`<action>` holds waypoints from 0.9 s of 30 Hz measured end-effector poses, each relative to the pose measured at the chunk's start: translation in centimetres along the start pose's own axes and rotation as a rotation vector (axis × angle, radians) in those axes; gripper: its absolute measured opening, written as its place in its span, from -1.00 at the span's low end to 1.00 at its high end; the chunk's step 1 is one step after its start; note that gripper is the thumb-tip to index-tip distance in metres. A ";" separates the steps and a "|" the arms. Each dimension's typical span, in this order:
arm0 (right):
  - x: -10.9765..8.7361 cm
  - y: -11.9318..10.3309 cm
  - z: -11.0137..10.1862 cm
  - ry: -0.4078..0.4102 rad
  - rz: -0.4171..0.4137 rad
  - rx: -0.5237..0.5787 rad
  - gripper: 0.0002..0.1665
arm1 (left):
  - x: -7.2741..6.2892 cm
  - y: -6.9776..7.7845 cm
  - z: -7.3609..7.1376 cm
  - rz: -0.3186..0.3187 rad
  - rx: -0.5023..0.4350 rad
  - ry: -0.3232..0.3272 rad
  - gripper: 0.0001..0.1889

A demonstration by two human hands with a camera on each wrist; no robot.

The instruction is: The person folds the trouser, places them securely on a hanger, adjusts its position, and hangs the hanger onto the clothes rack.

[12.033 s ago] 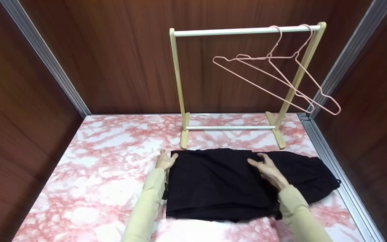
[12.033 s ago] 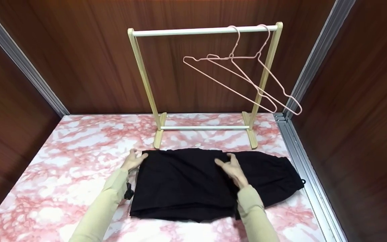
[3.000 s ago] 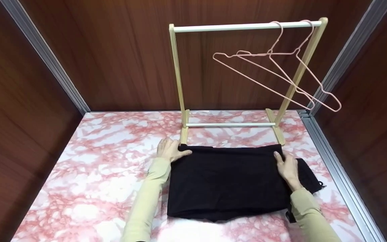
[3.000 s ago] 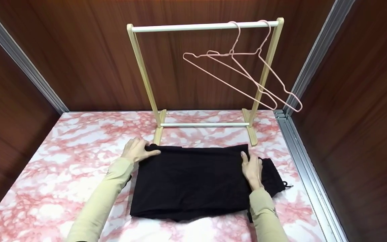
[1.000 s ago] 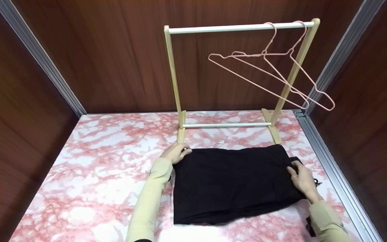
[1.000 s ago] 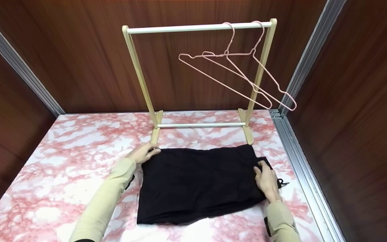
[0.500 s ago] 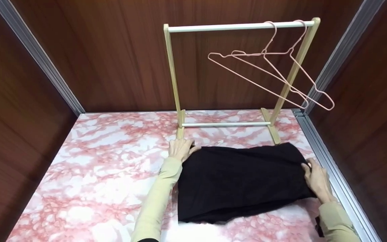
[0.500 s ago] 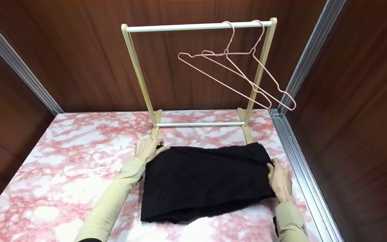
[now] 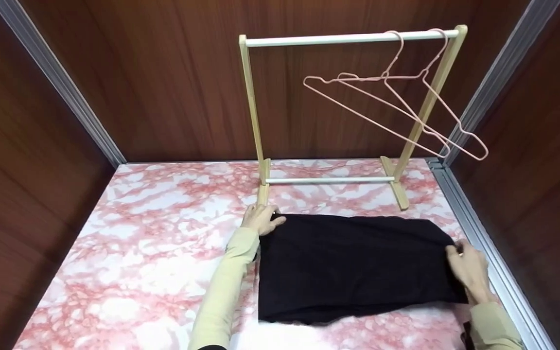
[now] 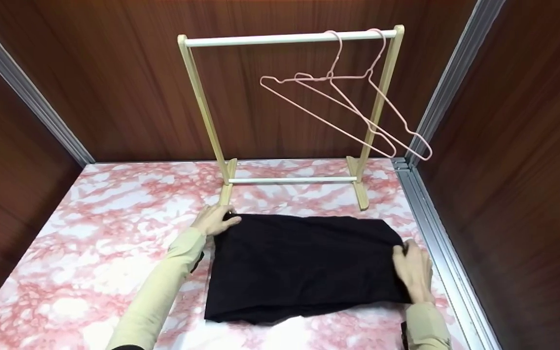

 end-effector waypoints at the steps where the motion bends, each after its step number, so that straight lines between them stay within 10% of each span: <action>1: -0.1 0.0 -0.2 0.025 0.011 0.018 -0.69 | 0.0 0.0 0.0 -0.002 0.001 0.006 -0.62; 8: -0.7 0.6 0.5 -0.049 -0.007 -0.047 -0.68 | -0.3 0.6 1.2 0.031 0.061 0.178 -0.74; 17: -0.6 1.3 -0.8 -0.271 0.107 -0.019 -0.33 | -1.0 0.2 1.7 -0.105 -0.186 0.156 -0.51; 21: -0.9 1.8 -1.7 -0.430 0.196 0.164 -0.29 | -1.8 -0.4 1.0 -0.276 -0.392 0.046 -0.22; 27: -1.9 2.6 -2.0 -0.504 0.253 0.654 -0.84 | -2.9 -1.1 0.7 -0.458 -0.576 -0.133 0.06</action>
Point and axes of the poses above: each hand's wrist, its own x-axis towards the middle knuckle, its own z-axis out of the palm, y = z × x, the point moved 1 cm from there along x, towards the middle knuckle, and after that the axes turned 9 degrees about y, right-handed, at the moved point
